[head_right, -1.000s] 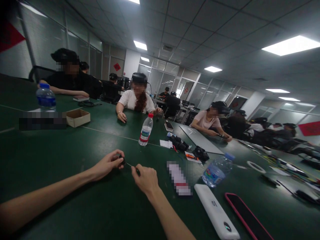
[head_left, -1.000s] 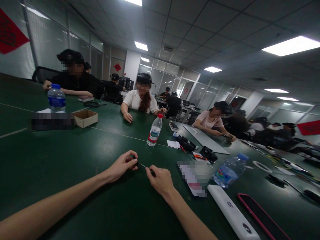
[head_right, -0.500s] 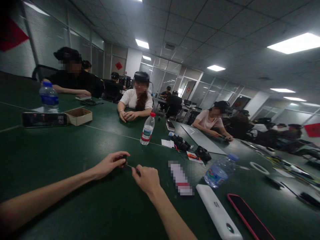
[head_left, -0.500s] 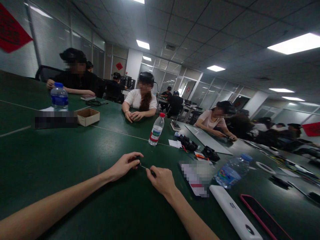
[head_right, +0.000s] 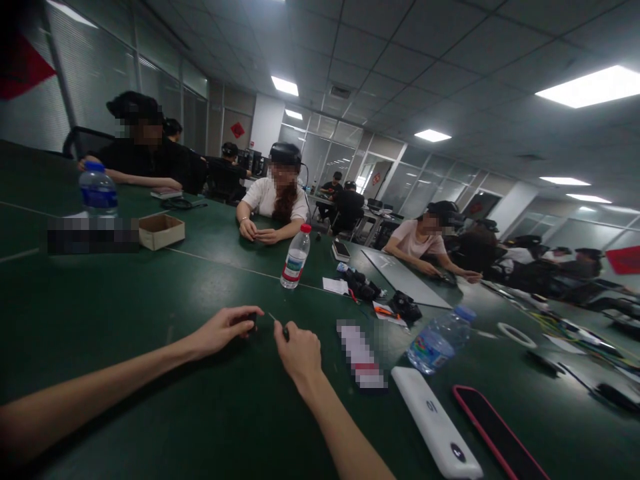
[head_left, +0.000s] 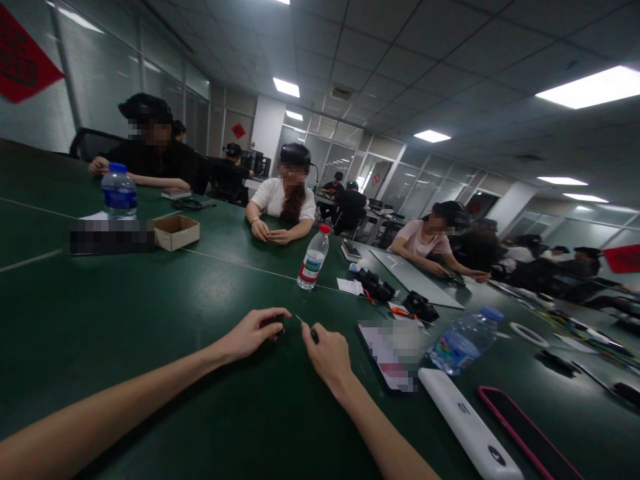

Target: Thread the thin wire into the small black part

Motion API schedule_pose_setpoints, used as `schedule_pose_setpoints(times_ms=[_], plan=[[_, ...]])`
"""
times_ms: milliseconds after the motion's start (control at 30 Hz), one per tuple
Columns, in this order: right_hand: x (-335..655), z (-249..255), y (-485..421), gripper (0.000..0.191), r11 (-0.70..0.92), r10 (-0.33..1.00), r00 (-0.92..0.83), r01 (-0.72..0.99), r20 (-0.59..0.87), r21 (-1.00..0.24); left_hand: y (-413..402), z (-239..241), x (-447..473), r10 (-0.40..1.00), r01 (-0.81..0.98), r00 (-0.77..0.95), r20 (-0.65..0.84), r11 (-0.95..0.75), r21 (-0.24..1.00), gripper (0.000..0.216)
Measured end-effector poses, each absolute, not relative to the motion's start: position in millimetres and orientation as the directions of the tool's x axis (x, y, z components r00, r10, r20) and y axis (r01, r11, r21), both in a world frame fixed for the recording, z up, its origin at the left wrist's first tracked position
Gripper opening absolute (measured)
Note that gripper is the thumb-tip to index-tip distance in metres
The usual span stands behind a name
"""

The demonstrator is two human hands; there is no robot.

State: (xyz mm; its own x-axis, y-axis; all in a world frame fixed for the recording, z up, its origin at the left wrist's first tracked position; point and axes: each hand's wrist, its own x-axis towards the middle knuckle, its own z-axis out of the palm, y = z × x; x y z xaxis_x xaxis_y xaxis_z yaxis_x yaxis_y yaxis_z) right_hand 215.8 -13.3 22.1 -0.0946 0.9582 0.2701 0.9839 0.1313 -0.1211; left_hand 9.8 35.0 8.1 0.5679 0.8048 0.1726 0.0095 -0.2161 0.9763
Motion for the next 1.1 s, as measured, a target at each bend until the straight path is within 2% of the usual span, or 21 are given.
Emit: schedule_pose_setpoints(times_ms=[67, 267, 533, 767, 900, 1100], plan=[[215.6, 22.0, -11.9, 0.050, 0.089, 0.959, -0.054, 0.990, 0.278, -0.114, 34.7, 7.2, 9.6, 0.801, 0.008, 0.574, 0.171, -0.215, 0.977, 0.044], [214.0, 23.0, -17.7, 0.052, 0.127, 0.962, -0.105, 0.989, 0.253, -0.072, 35.6, 5.0, 4.6, 0.862, 0.016, 0.490, 0.132, -0.160, 0.987, 0.046], [213.2, 24.4, -22.5, 0.050, 0.141, 0.959, -0.125, 0.989, 0.254, -0.045, 29.6, 8.8, 10.8, 0.830, 0.168, 0.552, 0.074, -0.198, 0.966, 0.043], [215.2, 23.2, -21.1, 0.049, 0.169, 0.955, -0.141, 0.982, 0.260, -0.089, 30.7, 9.8, 9.7, 0.793, 0.138, 0.601, 0.096, -0.221, 0.966, 0.042], [215.0, 24.1, -21.1, 0.049, 0.186, 0.962, -0.150, 0.971, 0.228, -0.147, 30.7, 10.9, 7.5, 0.802, 0.144, 0.591, 0.088, -0.213, 0.966, 0.042], [215.1, 24.8, -21.0, 0.052, 0.180, 0.965, -0.143, 0.971, 0.221, -0.159, 29.2, 13.5, 7.8, 0.821, 0.134, 0.567, 0.072, -0.178, 0.975, 0.037]])
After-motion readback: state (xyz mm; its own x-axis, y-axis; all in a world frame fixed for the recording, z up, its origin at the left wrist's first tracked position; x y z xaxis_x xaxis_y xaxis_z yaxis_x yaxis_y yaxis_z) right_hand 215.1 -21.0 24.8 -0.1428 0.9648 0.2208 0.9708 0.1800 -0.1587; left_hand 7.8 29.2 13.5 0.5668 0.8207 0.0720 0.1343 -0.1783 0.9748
